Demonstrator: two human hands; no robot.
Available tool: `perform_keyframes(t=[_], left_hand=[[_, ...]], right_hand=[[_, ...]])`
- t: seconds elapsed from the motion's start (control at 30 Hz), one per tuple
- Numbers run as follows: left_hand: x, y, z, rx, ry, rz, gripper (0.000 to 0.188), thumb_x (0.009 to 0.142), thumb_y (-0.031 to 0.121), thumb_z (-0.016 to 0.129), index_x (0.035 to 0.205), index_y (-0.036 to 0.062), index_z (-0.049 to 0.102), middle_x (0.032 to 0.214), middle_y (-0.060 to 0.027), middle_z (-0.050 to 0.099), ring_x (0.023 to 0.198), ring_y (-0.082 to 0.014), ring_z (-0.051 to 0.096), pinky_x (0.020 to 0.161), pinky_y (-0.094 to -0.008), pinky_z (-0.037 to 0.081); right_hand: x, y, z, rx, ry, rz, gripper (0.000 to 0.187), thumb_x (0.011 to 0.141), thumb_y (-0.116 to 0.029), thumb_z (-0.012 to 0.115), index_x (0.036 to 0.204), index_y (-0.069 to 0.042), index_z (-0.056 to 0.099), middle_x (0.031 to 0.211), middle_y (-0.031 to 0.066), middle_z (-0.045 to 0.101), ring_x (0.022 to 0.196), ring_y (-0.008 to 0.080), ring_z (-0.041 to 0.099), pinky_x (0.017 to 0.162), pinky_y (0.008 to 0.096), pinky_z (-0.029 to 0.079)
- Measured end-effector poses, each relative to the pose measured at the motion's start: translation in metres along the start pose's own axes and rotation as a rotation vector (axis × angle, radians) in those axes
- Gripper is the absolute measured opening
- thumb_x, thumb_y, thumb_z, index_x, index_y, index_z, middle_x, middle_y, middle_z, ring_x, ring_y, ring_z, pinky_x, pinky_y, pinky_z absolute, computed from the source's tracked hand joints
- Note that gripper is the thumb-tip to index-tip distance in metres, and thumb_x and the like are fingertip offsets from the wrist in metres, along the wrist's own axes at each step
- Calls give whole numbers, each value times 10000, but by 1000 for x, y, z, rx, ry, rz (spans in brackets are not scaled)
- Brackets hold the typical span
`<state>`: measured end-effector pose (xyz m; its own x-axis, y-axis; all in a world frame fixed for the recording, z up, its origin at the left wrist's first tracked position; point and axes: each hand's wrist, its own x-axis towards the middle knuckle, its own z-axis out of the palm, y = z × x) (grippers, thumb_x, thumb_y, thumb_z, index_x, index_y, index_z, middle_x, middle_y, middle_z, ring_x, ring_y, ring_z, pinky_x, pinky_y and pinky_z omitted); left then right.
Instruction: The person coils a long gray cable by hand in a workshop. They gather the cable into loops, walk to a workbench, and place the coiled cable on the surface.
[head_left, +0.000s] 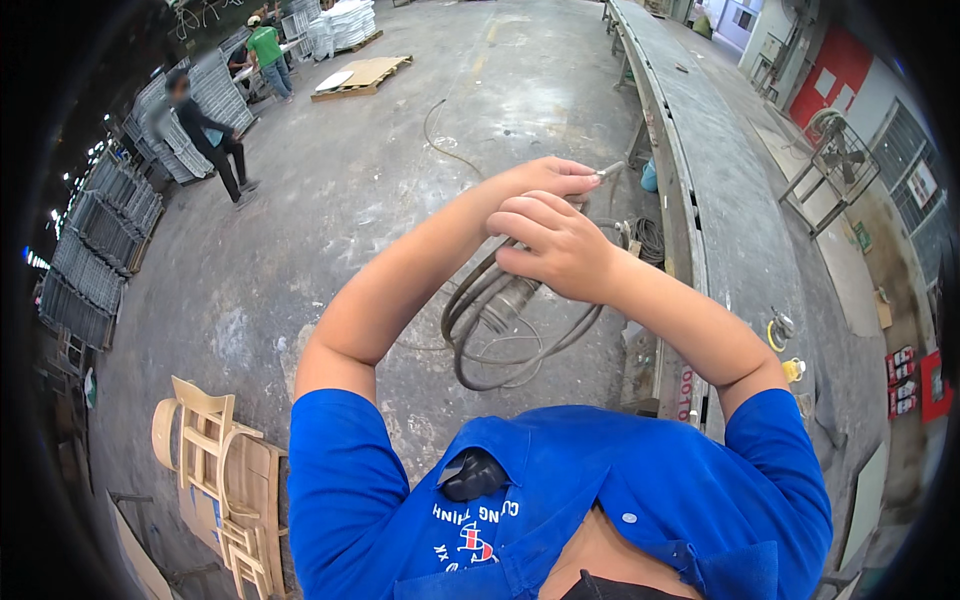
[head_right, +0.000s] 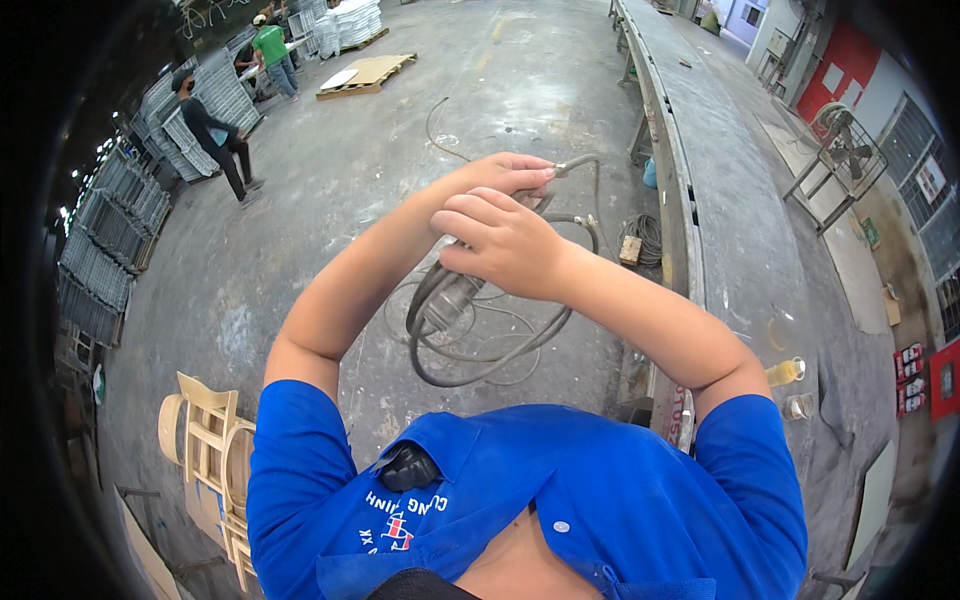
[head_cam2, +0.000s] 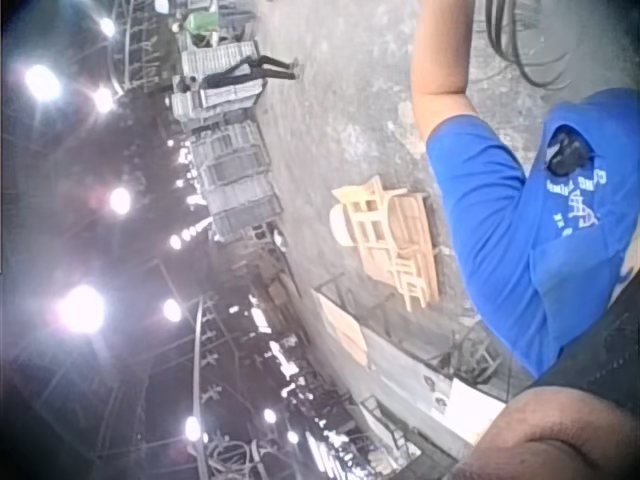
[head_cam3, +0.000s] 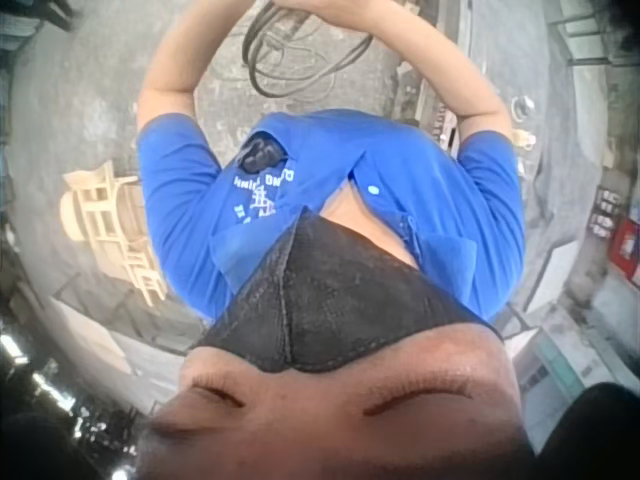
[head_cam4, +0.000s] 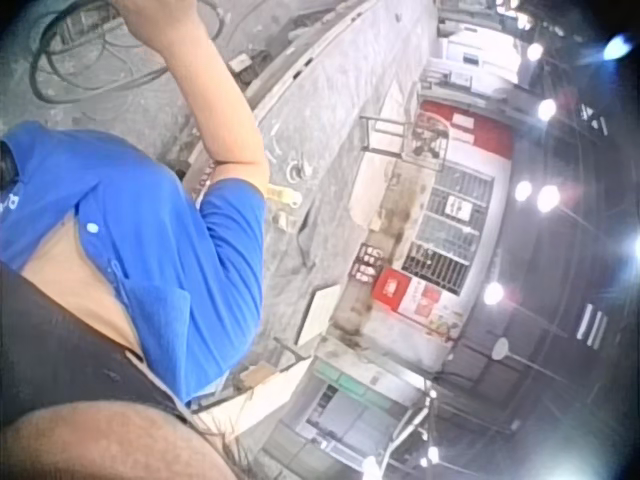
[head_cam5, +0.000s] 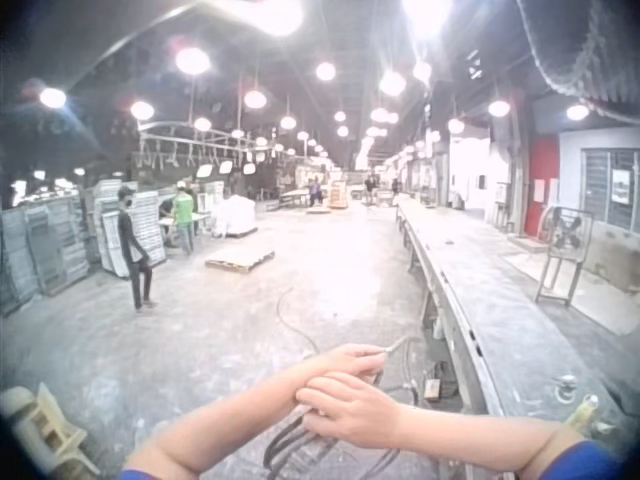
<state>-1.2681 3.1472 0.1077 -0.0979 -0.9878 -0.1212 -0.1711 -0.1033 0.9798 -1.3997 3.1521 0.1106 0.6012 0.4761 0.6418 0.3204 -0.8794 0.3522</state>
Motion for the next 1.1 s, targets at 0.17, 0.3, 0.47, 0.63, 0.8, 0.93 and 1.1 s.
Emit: perform_keyframes(t=[0.17, 0.3, 0.47, 0.63, 0.8, 0.93, 1.1], left_hand=[[3, 15, 0, -52, -39, -14, 365, 875, 370, 518, 1118, 102, 559, 879, 11, 579, 761, -74, 507, 679, -230, 436], [-6, 17, 7, -370, -316, 125, 359, 909, 302, 463, 1152, 44, 521, 891, -36, 581, 763, -93, 521, 703, -242, 445], [-12, 16, 2, -360, -277, 205, 351, 903, 267, 470, 1152, 24, 514, 970, -71, 585, 852, -132, 551, 762, -258, 459], [-28, -9, -63, -172, 320, 220, 406, 900, 313, 459, 1207, 49, 487, 1016, -69, 582, 948, -154, 538, 833, -296, 438], [-60, -115, -112, 235, 440, 79, 589, 792, 372, 606, 1249, 42, 437, 996, -70, 573, 916, -173, 534, 770, -312, 440], [-16, -191, -45, 483, 224, -111, 893, 668, 391, 738, 1355, 62, 271, 1306, -215, 379, 1177, -307, 417, 910, -368, 403], [65, -205, 68, 399, 298, 238, 1186, 556, 446, 796, 1380, 10, 62, 1390, -248, 213, 1296, -327, 233, 1059, -374, 217]], right_hand=[[6, 11, 2, 97, -17, -34, 94, 652, -148, 521, 724, -102, 482, 816, 37, 509, 885, 202, 485, 846, 327, 378], [8, 8, -8, 35, -188, -81, 75, 675, -135, 521, 719, -103, 470, 709, 22, 515, 797, 201, 514, 865, 327, 382], [12, 8, -28, 0, -405, -123, 58, 721, -98, 519, 746, -102, 467, 630, 33, 531, 640, 228, 575, 835, 348, 426], [25, 60, -72, -25, -300, 384, 123, 807, -96, 512, 927, -91, 534, 720, 96, 614, 702, 265, 616, 655, 383, 487], [34, 107, -151, 249, 90, 1044, 199, 822, -229, 623, 755, -75, 517, 520, -28, 419, 409, 78, 412, 357, 208, 309], [60, 117, -174, 523, 419, 1067, 165, 808, -208, 638, 796, -73, 543, 551, -20, 457, 423, 69, 439, 372, 203, 343], [106, 107, -199, 686, 527, 898, 127, 822, -159, 612, 834, -58, 537, 597, -15, 469, 429, 75, 429, 376, 217, 355]])
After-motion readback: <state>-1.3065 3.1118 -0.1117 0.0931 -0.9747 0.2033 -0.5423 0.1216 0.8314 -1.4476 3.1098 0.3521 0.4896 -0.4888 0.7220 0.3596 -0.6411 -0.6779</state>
